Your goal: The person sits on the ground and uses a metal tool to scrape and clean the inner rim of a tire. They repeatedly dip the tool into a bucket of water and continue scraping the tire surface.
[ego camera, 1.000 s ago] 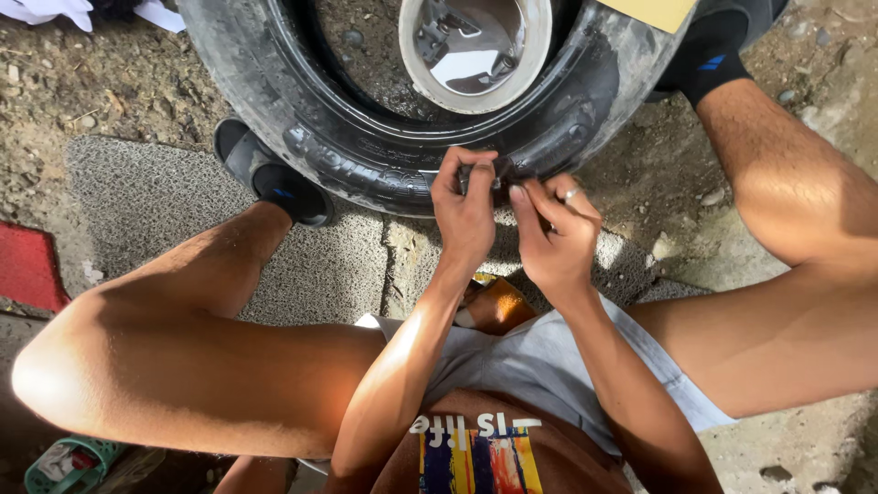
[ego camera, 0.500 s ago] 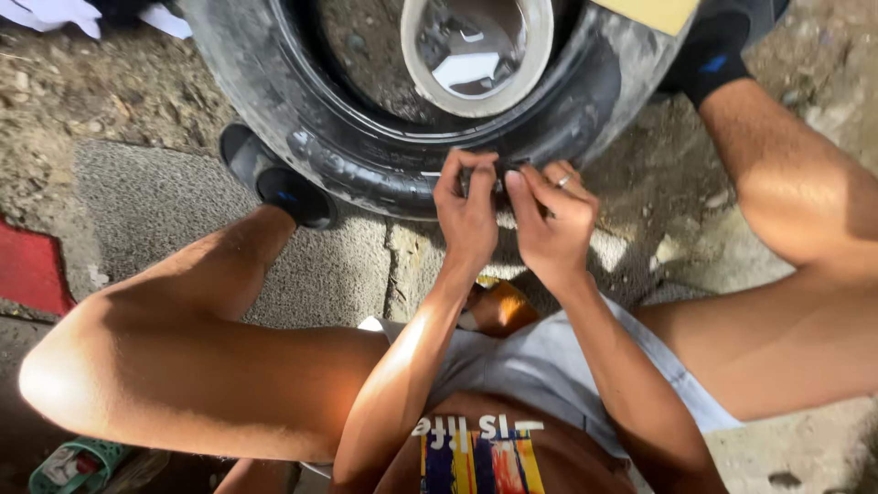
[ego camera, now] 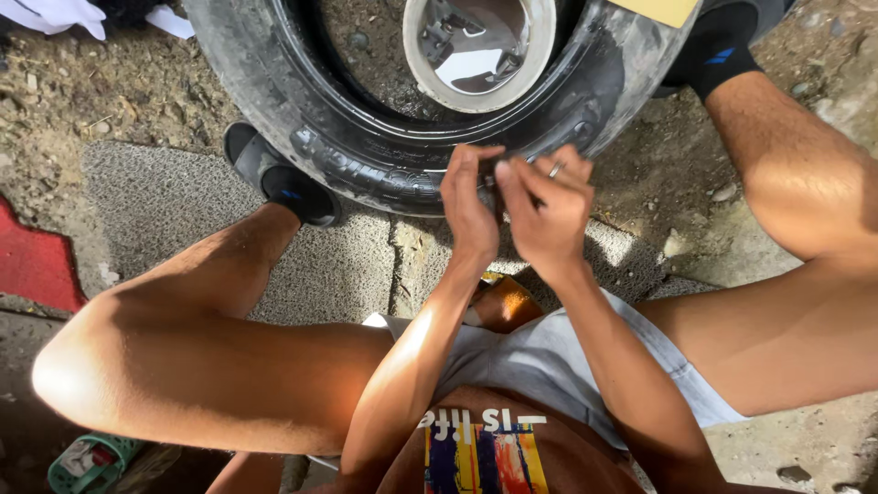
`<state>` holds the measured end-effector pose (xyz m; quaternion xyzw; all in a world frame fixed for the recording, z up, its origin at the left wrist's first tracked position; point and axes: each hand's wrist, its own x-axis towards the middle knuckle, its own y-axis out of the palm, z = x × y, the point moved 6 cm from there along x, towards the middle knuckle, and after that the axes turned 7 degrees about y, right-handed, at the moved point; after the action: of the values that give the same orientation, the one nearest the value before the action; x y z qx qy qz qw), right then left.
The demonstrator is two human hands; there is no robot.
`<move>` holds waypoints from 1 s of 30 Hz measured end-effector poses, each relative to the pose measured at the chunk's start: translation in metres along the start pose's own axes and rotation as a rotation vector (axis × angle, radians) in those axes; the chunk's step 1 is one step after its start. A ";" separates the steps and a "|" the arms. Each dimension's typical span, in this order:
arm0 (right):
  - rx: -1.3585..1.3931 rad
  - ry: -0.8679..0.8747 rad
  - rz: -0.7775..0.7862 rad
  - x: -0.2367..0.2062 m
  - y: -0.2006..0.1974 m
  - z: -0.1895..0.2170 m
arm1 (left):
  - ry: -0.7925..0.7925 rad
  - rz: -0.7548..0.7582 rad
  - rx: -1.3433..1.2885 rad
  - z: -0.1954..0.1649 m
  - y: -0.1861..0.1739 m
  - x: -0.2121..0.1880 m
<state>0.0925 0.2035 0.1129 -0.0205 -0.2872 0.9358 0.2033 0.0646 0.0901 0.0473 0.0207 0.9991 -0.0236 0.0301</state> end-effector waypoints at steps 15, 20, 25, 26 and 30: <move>-0.150 -0.105 -0.040 0.001 0.000 0.004 | -0.147 -0.045 -0.050 0.007 0.000 -0.002; -0.189 -0.108 -0.011 0.007 -0.004 0.011 | -0.099 -0.030 -0.049 0.006 0.004 -0.002; -0.173 -0.099 -0.026 0.013 -0.006 0.019 | -0.111 -0.024 -0.003 0.010 0.004 -0.003; -0.153 -0.151 -0.021 0.013 -0.005 0.022 | -0.082 -0.029 -0.030 0.008 0.004 -0.002; -0.226 -0.081 -0.021 0.011 -0.004 0.009 | -0.100 -0.028 0.051 0.010 0.004 -0.002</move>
<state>0.0823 0.2063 0.1231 -0.0025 -0.3989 0.8955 0.1976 0.0678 0.0938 0.0372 0.0061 0.9956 -0.0506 0.0792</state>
